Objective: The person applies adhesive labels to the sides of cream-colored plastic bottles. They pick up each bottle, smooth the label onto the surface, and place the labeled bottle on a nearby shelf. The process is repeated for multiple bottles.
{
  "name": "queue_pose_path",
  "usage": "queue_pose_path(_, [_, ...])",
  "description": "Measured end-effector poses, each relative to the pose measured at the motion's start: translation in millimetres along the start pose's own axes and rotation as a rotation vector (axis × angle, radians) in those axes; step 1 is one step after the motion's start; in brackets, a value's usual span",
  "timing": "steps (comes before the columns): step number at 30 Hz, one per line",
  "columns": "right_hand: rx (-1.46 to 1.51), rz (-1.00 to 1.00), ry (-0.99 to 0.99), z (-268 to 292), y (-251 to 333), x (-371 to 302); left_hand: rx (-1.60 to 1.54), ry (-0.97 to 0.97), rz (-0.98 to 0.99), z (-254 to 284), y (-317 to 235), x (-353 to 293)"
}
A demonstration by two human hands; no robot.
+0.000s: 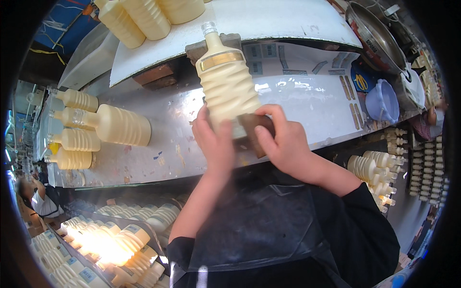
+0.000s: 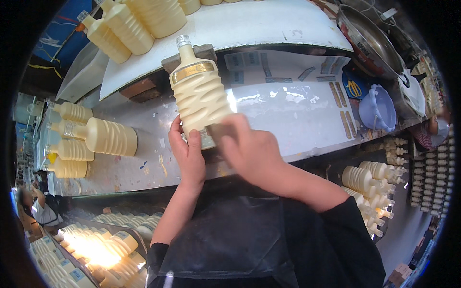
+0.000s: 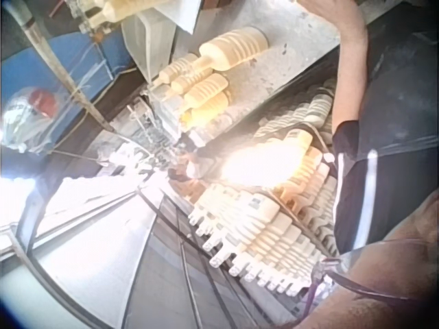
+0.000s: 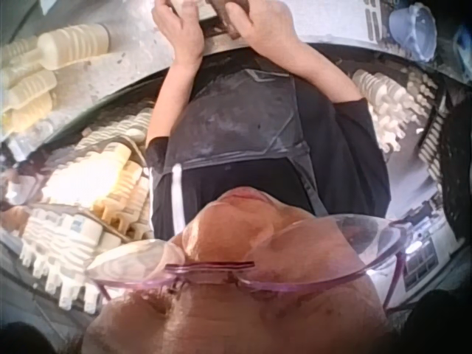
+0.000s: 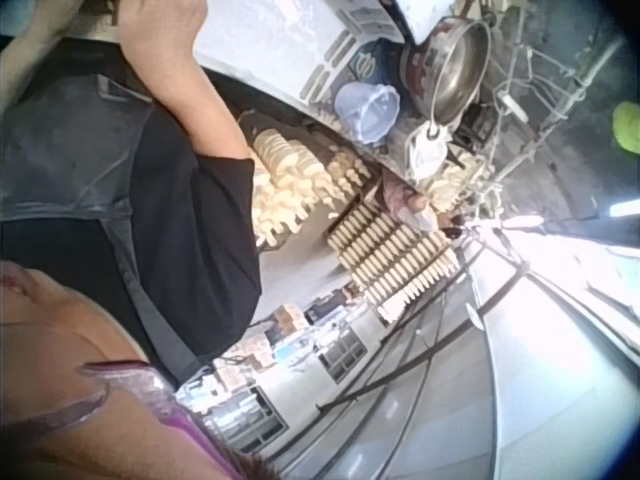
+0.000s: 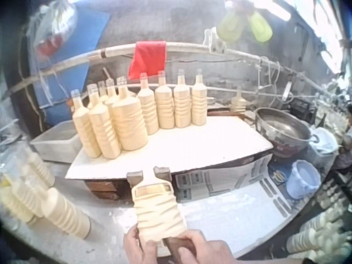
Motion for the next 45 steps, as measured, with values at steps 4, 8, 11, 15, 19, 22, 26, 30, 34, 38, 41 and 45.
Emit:
queue_pose_path(4, [0.088,-0.173,-0.047,8.5,-34.5,-10.7,-0.125,-0.013,-0.029,-2.2,8.9,0.3])
queue_pose_path(8, [0.167,-0.212,-0.082,12.2,-47.5,-13.0,-0.206,0.005,-0.025,1.0,12.4,-0.4])
queue_pose_path(11, [0.279,-0.117,-0.108,11.6,-25.1,-6.8,0.232,-0.123,-0.192,12.9,-17.2,-17.5])
queue_pose_path(15, [0.143,-0.009,-0.006,-0.4,-7.3,-5.5,0.560,-0.087,-0.497,3.7,-35.0,-44.6])
queue_pose_path(19, [0.158,-0.077,-0.087,5.3,-35.1,-10.6,0.593,-0.056,-0.484,3.1,-17.8,-50.2])
queue_pose_path(22, [0.230,-0.164,-0.097,2.0,-53.8,-13.1,0.596,-0.054,-0.466,4.2,-13.3,-52.0])
queue_pose_path(26, [0.240,-0.152,-0.155,-0.3,-65.0,-13.8,0.635,-0.046,-0.479,4.7,-12.4,-55.2])
queue_pose_path(30, [0.224,-0.196,-0.120,-0.9,-70.8,-15.1,0.625,-0.046,-0.457,4.6,-13.1,-56.9])
queue_pose_path(34, [0.169,-0.185,-0.131,9.2,-61.5,-12.9,0.579,-0.075,-0.428,6.0,-14.3,-58.2])
queue_pose_path(38, [0.223,-0.033,-0.116,5.1,-17.4,-5.3,0.636,-0.096,-0.508,6.9,-34.3,-61.9])
queue_pose_path(41, [0.011,0.128,0.016,-14.1,8.1,0.2,0.689,-0.114,-0.547,4.9,-33.4,-57.4])
queue_pose_path(45, [0.015,-0.001,-0.062,-2.9,-23.0,-4.3,0.653,-0.090,-0.432,5.1,-22.5,-55.5])
Point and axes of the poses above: each hand's wrist, its own x-axis towards the middle knuckle, its own z-axis out of the back of the hand, y = z × x, the point moved 7 cm from there along x, towards the middle knuckle, and after that the axes turned 6 degrees about z, right-handed, at the moved point
